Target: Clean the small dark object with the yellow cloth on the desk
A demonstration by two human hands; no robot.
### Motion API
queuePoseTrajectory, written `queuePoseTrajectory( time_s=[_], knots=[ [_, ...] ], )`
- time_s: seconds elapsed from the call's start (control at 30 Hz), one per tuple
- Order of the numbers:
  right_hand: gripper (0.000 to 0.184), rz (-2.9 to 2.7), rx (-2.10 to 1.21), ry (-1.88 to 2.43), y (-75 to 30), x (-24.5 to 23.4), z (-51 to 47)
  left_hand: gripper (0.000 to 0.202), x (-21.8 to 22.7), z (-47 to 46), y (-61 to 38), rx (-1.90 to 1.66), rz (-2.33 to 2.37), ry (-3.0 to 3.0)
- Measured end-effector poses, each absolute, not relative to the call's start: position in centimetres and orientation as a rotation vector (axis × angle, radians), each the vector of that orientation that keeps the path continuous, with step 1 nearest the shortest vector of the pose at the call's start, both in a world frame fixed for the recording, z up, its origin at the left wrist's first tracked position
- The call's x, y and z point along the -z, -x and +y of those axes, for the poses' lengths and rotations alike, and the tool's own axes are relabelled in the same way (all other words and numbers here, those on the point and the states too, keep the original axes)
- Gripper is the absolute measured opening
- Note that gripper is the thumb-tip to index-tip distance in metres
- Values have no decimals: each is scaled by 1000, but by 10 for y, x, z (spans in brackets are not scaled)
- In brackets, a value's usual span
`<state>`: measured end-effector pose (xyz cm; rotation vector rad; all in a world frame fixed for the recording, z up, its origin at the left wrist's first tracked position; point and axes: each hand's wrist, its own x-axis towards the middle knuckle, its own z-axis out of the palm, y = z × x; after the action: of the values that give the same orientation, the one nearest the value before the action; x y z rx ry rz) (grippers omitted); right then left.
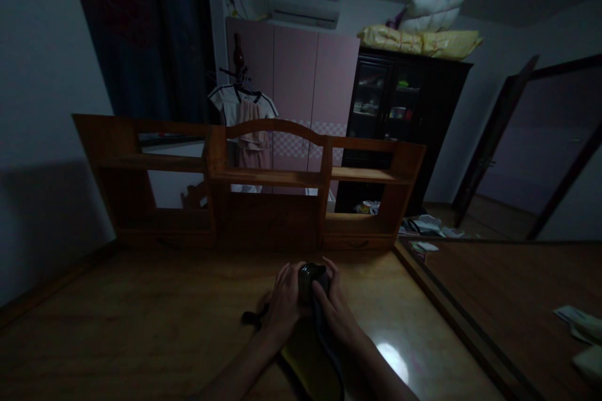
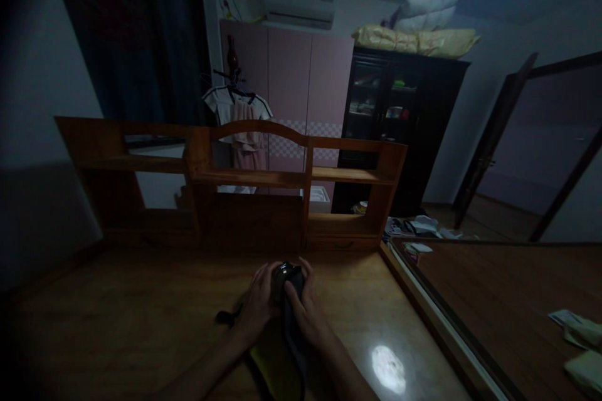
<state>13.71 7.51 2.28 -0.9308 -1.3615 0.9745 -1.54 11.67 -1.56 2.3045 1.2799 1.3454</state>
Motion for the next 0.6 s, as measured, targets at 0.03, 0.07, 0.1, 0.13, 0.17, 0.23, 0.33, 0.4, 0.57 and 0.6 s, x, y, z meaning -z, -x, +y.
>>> queuePoseTrajectory(
  time_s=[0.03,0.07,0.1,0.13,0.17,0.23,0.33,0.4,0.57,0.6],
  knots=[
    [55,-1325,-954,942,-136,-21,78,67,16,117,15,-1347,1266,-2298],
    [53,-1269,-944,954,-136,-18,81,69,15,118,15,-1349,1247,-2300],
    [48,-1203,-944,970,-136,-15,86,72,13,118,16,-1352,1225,-2308],
    [43,-1142,-958,985,-137,-12,91,75,11,118,16,-1355,1202,-2323],
    [39,-1089,-974,1000,-139,-9,96,80,9,118,16,-1356,1174,-2349],
    [33,-1029,-1004,1020,-143,-3,104,87,3,116,16,-1349,1095,-2432],
    [31,-1007,-1031,1012,-147,-1,109,92,-4,111,16,-1323,970,-2562],
    [29,-1012,-1046,986,-146,-4,107,92,-8,108,15,-1309,955,-2607],
    [22,-1097,-975,907,-141,-16,94,79,-10,104,14,-1281,1048,-2631],
    [22,-1113,-961,897,-140,-19,92,79,-9,104,14,-1288,1073,-2628]
  ],
)
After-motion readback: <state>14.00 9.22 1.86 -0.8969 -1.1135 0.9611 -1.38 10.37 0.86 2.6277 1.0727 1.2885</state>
